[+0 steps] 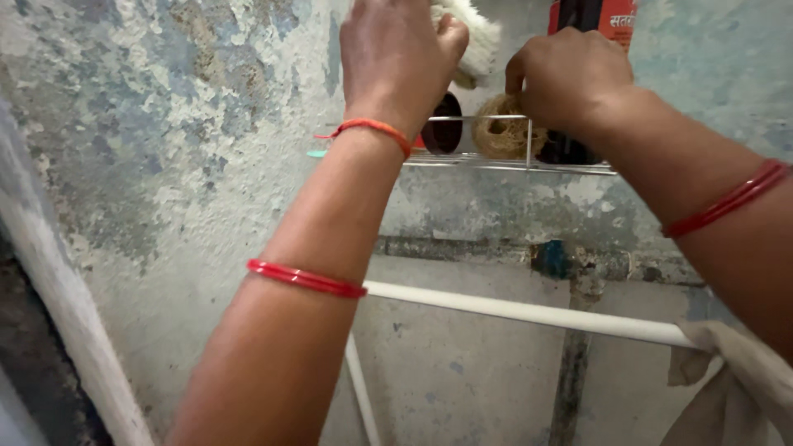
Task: The person wipes several bathroom items with a white cloth, including a yellow soap dish, an orange soap dish, a loofah, a red scrubbing brush, and a yellow brush. The person places each item on a wall-mounted metal rack after wiping it.
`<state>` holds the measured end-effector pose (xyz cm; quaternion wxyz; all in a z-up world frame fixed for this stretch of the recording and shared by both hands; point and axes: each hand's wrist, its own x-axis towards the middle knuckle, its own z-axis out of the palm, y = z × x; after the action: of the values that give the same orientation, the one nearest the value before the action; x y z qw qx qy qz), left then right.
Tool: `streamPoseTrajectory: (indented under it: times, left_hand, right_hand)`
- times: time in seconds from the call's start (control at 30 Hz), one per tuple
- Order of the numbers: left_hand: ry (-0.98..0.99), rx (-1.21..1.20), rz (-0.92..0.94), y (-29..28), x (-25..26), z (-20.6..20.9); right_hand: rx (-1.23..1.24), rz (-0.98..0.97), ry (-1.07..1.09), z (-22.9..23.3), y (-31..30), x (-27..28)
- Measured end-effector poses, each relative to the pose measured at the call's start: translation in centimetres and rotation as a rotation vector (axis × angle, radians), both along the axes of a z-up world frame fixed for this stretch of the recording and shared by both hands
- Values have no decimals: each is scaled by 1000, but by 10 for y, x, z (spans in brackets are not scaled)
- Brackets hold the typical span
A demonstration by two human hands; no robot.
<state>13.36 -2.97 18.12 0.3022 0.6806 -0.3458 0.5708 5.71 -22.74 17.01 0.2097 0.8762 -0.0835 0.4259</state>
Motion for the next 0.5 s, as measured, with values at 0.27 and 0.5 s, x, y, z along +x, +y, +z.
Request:
streamPoseTrajectory:
  times: [0.27,0.5]
  left_hand:
    - [-429,-160,-129,32,-35,-36]
    - [70,-271,-474,56,-43,-47]
  right_hand:
    - [-23,446,-242,-3,-8,-32]
    - [55,858,-15,2,7,-59]
